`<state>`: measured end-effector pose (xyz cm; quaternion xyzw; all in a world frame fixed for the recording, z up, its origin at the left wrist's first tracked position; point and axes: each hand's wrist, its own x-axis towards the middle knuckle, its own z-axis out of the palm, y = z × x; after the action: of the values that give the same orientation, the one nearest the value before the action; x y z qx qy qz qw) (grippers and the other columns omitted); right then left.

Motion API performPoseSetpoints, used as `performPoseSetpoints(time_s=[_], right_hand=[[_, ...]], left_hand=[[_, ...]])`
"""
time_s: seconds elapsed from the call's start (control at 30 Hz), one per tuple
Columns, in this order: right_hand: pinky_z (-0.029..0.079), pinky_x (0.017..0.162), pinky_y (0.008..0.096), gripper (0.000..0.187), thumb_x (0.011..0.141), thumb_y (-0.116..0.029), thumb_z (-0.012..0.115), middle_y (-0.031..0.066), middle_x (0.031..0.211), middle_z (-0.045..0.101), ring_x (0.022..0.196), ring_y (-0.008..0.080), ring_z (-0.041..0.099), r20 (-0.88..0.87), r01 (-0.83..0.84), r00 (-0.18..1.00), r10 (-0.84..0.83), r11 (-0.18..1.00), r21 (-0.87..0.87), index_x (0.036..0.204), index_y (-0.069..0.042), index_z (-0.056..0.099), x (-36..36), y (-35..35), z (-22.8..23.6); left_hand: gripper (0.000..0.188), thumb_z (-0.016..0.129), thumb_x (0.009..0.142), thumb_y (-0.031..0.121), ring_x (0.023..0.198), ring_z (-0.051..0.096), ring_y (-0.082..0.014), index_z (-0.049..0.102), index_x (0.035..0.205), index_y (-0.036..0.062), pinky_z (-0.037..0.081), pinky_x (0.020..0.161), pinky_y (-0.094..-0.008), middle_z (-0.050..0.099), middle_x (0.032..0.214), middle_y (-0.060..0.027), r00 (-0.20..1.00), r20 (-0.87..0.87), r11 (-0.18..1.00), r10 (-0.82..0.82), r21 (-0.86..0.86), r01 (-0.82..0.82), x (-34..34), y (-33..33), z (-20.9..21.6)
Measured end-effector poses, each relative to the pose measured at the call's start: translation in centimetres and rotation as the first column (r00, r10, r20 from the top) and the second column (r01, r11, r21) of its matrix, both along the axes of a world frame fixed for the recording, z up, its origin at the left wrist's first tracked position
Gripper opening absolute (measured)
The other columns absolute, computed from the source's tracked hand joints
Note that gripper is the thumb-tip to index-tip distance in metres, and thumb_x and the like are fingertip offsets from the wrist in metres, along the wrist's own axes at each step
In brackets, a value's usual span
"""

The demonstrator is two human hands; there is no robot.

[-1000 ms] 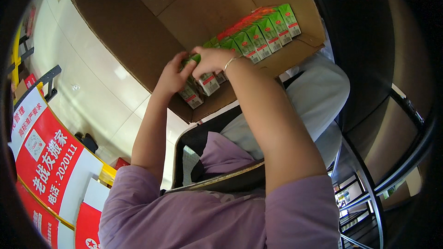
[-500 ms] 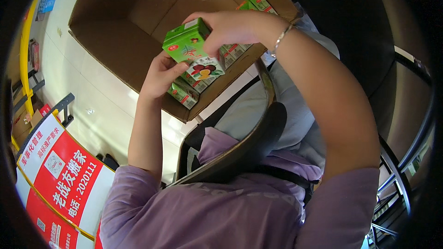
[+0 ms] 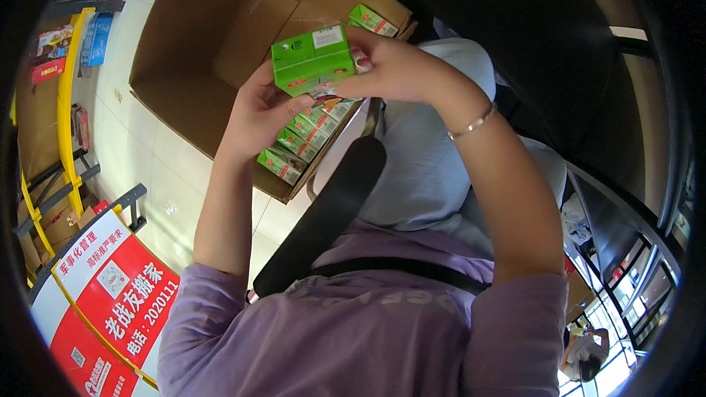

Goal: The person wipes the exterior of small green product boxes with a white cloth, then places them into a cardboard box. The person repeats this process for multiple boxes, arranging them neatly inside the larger box.

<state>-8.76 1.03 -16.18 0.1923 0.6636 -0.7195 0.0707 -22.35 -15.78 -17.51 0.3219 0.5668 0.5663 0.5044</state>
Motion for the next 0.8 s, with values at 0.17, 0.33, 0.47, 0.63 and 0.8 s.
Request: performPoseSetpoints(time_s=[0.17,0.33,0.47,0.63,0.8], right_hand=[[0.042,0.088,0.0286,0.051,0.073,-0.011,0.068,0.0066,0.107,0.057,0.1,0.0148,0.053,-0.297,0.242,0.93,-0.215,0.968,0.058,0.119,-0.001,0.047,6.2,0.3,1.5],[0.042,0.087,0.0305,0.05,0.064,-0.012,0.071,0.0097,0.104,0.058,0.098,0.0195,0.056,-0.438,0.401,0.866,-0.242,0.858,0.32,0.111,-0.002,0.053,11.8,1.7,4.2],[0.039,0.089,0.0333,0.053,0.058,-0.018,0.071,0.0137,0.104,0.059,0.098,0.0271,0.057,-0.409,0.425,0.891,-0.198,0.684,0.593,0.107,-0.002,0.057,17.1,2.8,7.4],[0.038,0.089,0.0358,0.055,0.058,-0.022,0.072,0.0146,0.106,0.06,0.098,0.0289,0.057,-0.459,0.52,0.852,-0.249,0.496,0.695,0.106,-0.001,0.058,23.5,2.8,9.8],[0.042,0.085,0.0345,0.052,0.058,-0.02,0.073,0.014,0.105,0.059,0.097,0.0292,0.056,-0.535,0.64,0.765,-0.359,0.325,0.696,0.103,-0.001,0.058,27.6,2.5,13.4]], left_hand=[[0.056,0.072,0.072,0.009,0.103,0.055,-0.0211,0.045,0.119,-0.0011,0.042,0.09,-0.032,0.059,0.107,-0.0133,0.948,-0.295,0.987,-0.12,0.068,0.146,2.6,3.4,3.4],[0.054,0.07,0.067,0.007,0.102,0.056,-0.0273,0.048,0.116,-0.0011,0.043,0.088,-0.0323,0.058,0.108,-0.015,0.84,-0.513,0.94,-0.177,0.164,0.299,6.5,6.7,6.3],[0.048,0.066,0.072,0.005,0.108,0.054,-0.0265,0.049,0.116,0.001,0.04,0.091,-0.0334,0.055,0.116,-0.0154,0.774,-0.59,0.843,-0.23,0.276,0.461,10.2,9.5,8.1],[0.05,0.064,0.07,0.003,0.112,0.05,-0.0285,0.048,0.117,0.0012,0.04,0.093,-0.0353,0.053,0.119,-0.0155,0.688,-0.641,0.734,-0.341,0.275,0.621,14.8,12.7,10.9],[0.058,0.062,0.066,0.0,0.116,0.045,-0.0314,0.046,0.121,0.0026,0.038,0.095,-0.0377,0.05,0.121,-0.0146,0.637,-0.68,0.561,-0.363,0.386,0.732,18.5,16.2,14.5]])
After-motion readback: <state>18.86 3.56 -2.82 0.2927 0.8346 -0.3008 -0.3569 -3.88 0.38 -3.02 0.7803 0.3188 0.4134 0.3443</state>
